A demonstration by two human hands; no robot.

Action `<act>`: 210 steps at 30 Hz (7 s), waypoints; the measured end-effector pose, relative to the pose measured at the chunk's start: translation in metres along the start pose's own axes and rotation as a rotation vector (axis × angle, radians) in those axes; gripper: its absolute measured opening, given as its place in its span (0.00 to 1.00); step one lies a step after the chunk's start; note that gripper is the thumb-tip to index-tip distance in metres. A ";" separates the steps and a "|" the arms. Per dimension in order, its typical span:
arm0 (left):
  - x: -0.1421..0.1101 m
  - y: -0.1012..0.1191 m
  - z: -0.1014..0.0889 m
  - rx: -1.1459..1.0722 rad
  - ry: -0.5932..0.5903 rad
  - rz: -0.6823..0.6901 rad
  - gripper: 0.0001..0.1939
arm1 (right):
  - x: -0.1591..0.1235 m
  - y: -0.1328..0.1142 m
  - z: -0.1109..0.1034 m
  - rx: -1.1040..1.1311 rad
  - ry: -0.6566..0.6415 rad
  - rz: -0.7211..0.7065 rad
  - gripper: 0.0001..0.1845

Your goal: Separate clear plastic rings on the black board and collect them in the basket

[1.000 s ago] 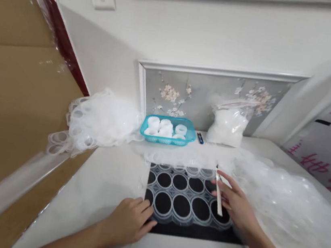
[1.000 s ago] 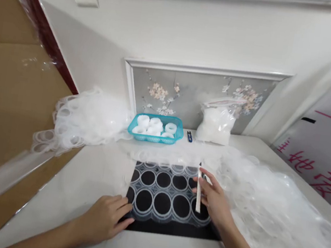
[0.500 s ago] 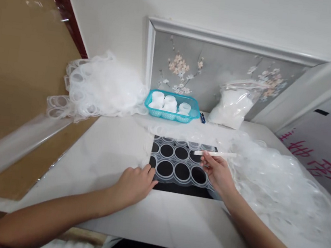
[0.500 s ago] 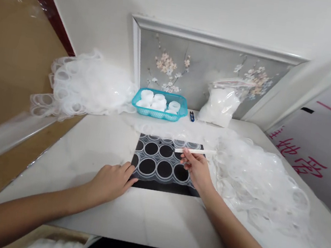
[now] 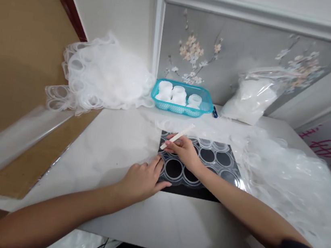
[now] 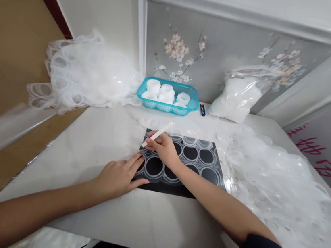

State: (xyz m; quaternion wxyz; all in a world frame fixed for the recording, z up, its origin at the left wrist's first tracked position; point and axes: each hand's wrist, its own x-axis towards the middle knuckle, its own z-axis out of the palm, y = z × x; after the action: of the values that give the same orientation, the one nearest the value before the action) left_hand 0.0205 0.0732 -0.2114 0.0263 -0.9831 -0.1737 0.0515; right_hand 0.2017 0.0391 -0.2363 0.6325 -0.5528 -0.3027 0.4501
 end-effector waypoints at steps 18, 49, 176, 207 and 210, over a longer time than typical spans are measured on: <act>0.007 -0.003 0.002 -0.017 -0.047 -0.001 0.38 | -0.003 0.012 -0.007 -0.069 0.048 -0.092 0.18; 0.014 -0.006 0.001 -0.097 -0.056 -0.027 0.37 | -0.006 0.005 -0.023 -1.012 -0.418 -0.709 0.11; 0.097 0.051 0.012 -0.221 0.328 0.578 0.38 | -0.078 0.000 -0.123 -0.702 0.359 -0.360 0.15; 0.102 0.056 0.013 -0.321 0.212 0.528 0.38 | -0.079 0.000 -0.109 -1.529 0.119 -0.585 0.12; 0.100 0.054 0.010 -0.348 0.180 0.514 0.38 | -0.071 -0.021 -0.130 -1.440 0.373 -0.603 0.10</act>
State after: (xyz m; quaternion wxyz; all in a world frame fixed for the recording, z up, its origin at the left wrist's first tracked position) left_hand 0.1308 0.0576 -0.2338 -0.1408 -0.9851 0.0770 -0.0613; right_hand 0.2921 -0.0805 -0.2344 0.2553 -0.7858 -0.5442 -0.1457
